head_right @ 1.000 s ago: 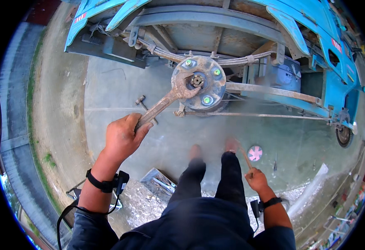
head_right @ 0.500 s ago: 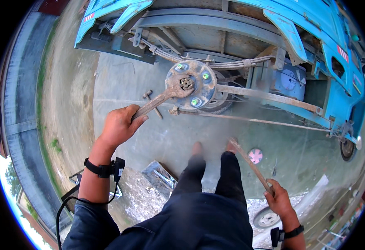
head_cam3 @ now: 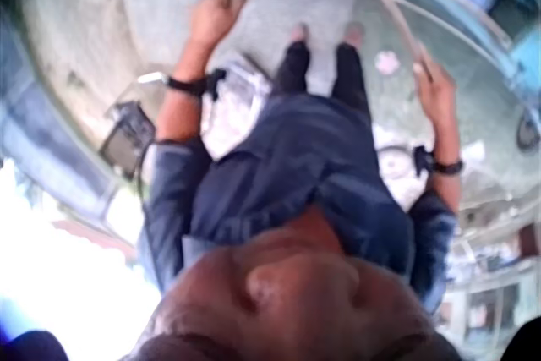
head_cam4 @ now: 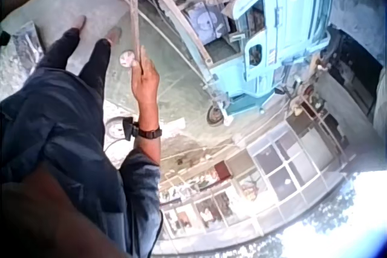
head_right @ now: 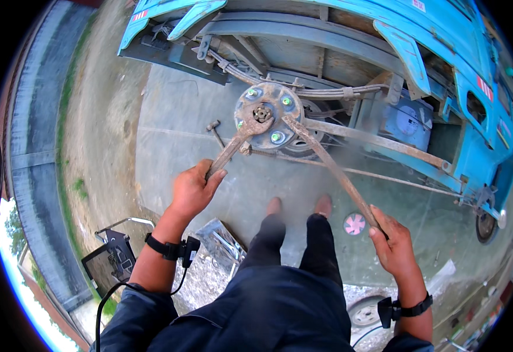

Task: The person works on a vehicle axle using a hammer and a wrench. They strike the hub assembly with the hammer and use a large open-ended wrench together with a metal rod to manipulate the central hub component.

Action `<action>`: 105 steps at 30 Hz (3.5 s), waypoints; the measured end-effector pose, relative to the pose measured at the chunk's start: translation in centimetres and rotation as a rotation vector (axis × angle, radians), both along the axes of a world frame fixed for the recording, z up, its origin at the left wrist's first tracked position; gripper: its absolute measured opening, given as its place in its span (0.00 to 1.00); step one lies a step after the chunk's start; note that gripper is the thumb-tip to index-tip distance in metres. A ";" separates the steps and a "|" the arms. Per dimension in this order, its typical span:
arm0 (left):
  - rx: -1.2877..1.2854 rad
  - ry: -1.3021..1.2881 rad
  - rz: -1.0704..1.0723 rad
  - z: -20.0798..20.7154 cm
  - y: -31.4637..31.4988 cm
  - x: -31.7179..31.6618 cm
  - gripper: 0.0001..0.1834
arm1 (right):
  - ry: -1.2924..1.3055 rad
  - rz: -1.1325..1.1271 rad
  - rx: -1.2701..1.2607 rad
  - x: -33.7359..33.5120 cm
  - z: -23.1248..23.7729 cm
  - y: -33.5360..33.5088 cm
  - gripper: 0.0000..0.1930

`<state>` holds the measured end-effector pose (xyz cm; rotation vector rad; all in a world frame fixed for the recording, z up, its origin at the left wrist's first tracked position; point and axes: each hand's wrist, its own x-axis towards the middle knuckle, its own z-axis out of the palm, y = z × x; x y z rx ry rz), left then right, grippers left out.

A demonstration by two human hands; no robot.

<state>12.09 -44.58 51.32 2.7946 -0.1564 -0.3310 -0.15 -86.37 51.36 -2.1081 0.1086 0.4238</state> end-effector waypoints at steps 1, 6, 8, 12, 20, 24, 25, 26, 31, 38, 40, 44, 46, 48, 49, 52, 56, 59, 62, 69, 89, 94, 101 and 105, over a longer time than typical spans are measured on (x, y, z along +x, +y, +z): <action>-0.017 0.020 0.023 0.0 -0.4 -0.3 0.16 | 0.002 -0.002 0.018 0.4 -0.2 0.2 0.20; -0.155 0.115 0.153 -0.5 -2.8 -2.7 0.18 | 0.086 -0.090 0.075 1.5 -1.3 1.1 0.21; -0.213 0.158 0.195 -0.5 -3.7 -3.5 0.18 | -0.005 -0.036 0.061 2.0 -2.4 1.5 0.21; -0.228 0.138 0.212 -0.9 -4.0 -3.8 0.16 | 0.082 -0.079 0.162 3.7 -2.1 2.8 0.21; -0.437 0.328 0.362 -1.0 -4.7 -4.4 0.14 | 0.353 -0.230 0.525 4.4 -3.7 4.8 0.22; -0.838 0.611 0.610 -0.1 -8.3 -5.3 0.13 | 0.346 -0.226 0.553 4.2 -5.0 5.0 0.22; -0.902 0.702 0.636 0.0 -8.9 -5.2 0.10 | 0.342 -0.213 0.560 4.5 -4.9 4.8 0.22; -1.036 0.725 0.664 -0.7 -9.7 -5.7 0.10 | 0.340 -0.200 0.568 5.0 -4.9 4.5 0.22; -1.622 0.888 0.752 -1.1 -16.3 -6.0 0.13 | 0.365 -0.265 0.642 4.4 -5.3 5.3 0.20; -1.893 1.042 0.551 -1.1 -20.5 -5.7 0.10 | 0.234 -0.228 0.701 3.1 -6.9 5.3 0.19; -1.828 1.065 0.445 -1.7 -19.9 -7.3 0.11 | 0.586 -0.517 1.098 4.4 -5.3 5.8 0.19; -1.672 0.994 0.406 -0.5 -17.2 -6.6 0.13 | 0.083 -0.163 0.573 3.0 -8.0 6.2 0.23; -1.413 0.932 0.404 -0.1 -13.0 -6.2 0.12 | 0.374 -0.201 0.605 3.9 -4.6 6.0 0.22; -1.254 0.776 0.563 0.0 -9.0 -6.5 0.12 | 0.337 -0.215 0.606 3.7 -4.8 6.1 0.22; -1.137 0.684 0.627 0.7 -6.9 -6.3 0.13 | 0.335 -0.221 0.617 3.7 -4.8 6.1 0.22; -0.663 0.538 0.435 3.8 -1.6 -4.8 0.13 | 0.339 -0.225 0.634 3.7 -4.8 6.2 0.22; -0.342 0.496 0.316 5.9 2.3 0.0 0.18 | 0.335 -0.225 0.623 3.7 -5.3 6.0 0.22; -0.274 0.523 0.236 6.1 3.3 3.3 0.22 | 0.331 -0.239 0.622 3.5 -5.6 6.0 0.22; -0.182 0.612 0.252 7.0 3.0 5.9 0.22 | 0.320 -0.244 0.635 3.5 -5.7 6.0 0.22; -0.135 0.693 0.102 6.7 4.9 11.1 0.22 | 0.280 -0.209 0.578 3.6 -5.2 6.2 0.22; -1.845 1.253 0.502 -1.0 -17.7 -2.8 0.16 | 0.224 -0.289 0.627 1.8 -6.9 7.6 0.18; -1.856 1.160 0.476 -0.5 -18.8 -2.3 0.17 | 0.311 -0.304 0.736 1.8 -6.5 7.9 0.15; -1.530 1.255 0.497 0.1 -9.7 -4.5 0.13 | 0.267 -0.223 0.586 2.6 -5.5 7.6 0.22; -1.526 1.264 0.448 -0.5 -11.6 -5.2 0.23 | 0.262 -0.231 0.588 2.4 -5.7 7.9 0.22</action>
